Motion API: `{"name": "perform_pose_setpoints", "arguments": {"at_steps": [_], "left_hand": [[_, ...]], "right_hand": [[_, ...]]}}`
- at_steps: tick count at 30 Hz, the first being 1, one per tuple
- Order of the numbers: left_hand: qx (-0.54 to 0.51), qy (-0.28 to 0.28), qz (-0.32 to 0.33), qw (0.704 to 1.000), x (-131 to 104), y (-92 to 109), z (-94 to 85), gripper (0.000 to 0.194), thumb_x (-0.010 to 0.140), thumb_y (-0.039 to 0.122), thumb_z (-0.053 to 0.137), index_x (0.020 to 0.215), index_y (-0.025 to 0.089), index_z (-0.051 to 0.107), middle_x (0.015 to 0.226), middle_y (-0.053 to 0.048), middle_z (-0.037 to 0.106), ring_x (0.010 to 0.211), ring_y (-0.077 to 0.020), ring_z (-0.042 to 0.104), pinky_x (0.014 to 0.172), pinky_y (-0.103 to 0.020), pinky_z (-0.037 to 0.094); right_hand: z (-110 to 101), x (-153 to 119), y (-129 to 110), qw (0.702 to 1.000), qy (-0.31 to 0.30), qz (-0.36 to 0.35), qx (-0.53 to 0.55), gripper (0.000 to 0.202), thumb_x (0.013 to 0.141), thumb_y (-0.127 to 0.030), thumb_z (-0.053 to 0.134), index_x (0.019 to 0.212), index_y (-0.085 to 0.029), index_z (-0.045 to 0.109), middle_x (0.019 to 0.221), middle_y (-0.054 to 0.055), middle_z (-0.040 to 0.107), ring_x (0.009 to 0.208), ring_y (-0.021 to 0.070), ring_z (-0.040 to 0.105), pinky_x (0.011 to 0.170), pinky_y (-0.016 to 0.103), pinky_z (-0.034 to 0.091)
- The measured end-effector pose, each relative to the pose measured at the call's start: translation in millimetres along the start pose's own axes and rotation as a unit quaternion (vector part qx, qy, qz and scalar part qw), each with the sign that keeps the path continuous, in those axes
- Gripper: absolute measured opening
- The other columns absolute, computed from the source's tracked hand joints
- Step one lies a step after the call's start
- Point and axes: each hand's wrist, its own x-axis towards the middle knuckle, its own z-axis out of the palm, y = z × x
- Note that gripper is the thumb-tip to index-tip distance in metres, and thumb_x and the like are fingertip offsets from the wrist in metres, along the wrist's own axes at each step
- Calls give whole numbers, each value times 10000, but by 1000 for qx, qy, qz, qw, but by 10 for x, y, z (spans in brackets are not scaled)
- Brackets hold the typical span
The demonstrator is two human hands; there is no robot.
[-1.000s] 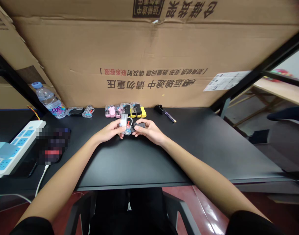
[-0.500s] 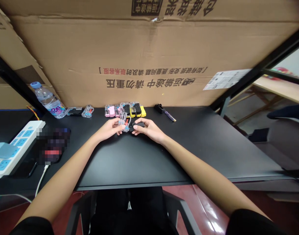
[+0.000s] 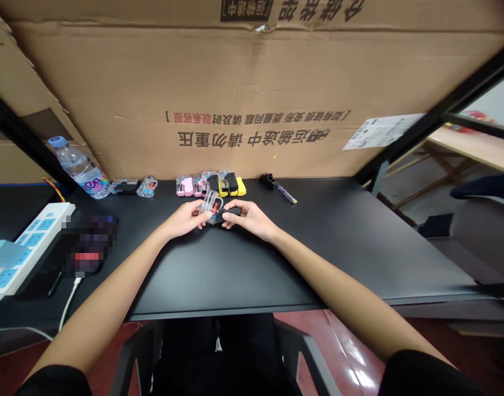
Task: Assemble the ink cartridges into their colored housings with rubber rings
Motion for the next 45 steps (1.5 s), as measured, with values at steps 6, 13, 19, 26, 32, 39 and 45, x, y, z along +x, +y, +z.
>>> {"name": "perform_pose_setpoints", "arguments": {"at_steps": [6, 13, 19, 26, 32, 39, 45], "left_hand": [[18, -1, 5, 1000, 0, -40, 23, 409, 953, 509, 699, 1140, 148, 645, 937, -50, 714, 709, -144, 666, 733, -332, 591], [27, 19, 9, 999, 11, -97, 62, 376, 951, 496, 705, 1097, 154, 646, 895, -47, 729, 702, -157, 691, 746, -340, 586], [49, 27, 3, 998, 15, -98, 70, 351, 964, 484, 670, 1089, 157, 651, 871, -48, 738, 694, -166, 699, 753, -349, 577], [32, 27, -4, 999, 14, -64, 66, 362, 929, 496, 710, 1047, 157, 663, 889, -66, 766, 715, -177, 719, 769, -357, 588], [42, 35, -3, 998, 11, -53, 81, 346, 921, 493, 717, 1010, 164, 661, 843, -53, 758, 706, -183, 725, 753, -351, 585], [28, 34, 4, 999, 18, -65, 90, 389, 911, 510, 729, 1068, 162, 655, 862, -61, 768, 692, -181, 713, 741, -361, 594], [18, 31, 4, 999, 14, -70, 83, 413, 892, 507, 759, 1090, 164, 643, 885, -66, 770, 703, -177, 704, 734, -355, 595]], "right_hand": [[27, 8, 35, 1000, 10, -17, 1, 493, 769, -539, 931, 1007, -185, 685, 801, 42, 790, 735, 204, 786, 771, 387, 681], [49, 10, 70, 999, 26, -30, -10, 498, 774, -565, 916, 999, -194, 671, 794, 34, 783, 730, 210, 781, 766, 402, 675], [88, 7, 96, 998, 51, -33, -29, 507, 777, -580, 907, 998, -197, 660, 774, 32, 776, 719, 207, 771, 778, 403, 665], [107, 1, 114, 997, 64, -33, -34, 502, 793, -589, 892, 1005, -203, 650, 771, 28, 768, 704, 201, 758, 770, 395, 658], [126, 9, 145, 996, 68, -44, -44, 474, 813, -587, 872, 987, -218, 631, 763, 12, 744, 688, 196, 734, 748, 393, 648], [119, 16, 151, 996, 80, -37, -6, 592, 774, -486, 930, 1188, -258, 573, 805, -6, 731, 706, 211, 739, 755, 418, 667], [101, 24, 123, 996, 64, -40, -38, 570, 783, -509, 916, 1199, -193, 687, 845, 35, 764, 726, 207, 738, 787, 422, 663]]}}
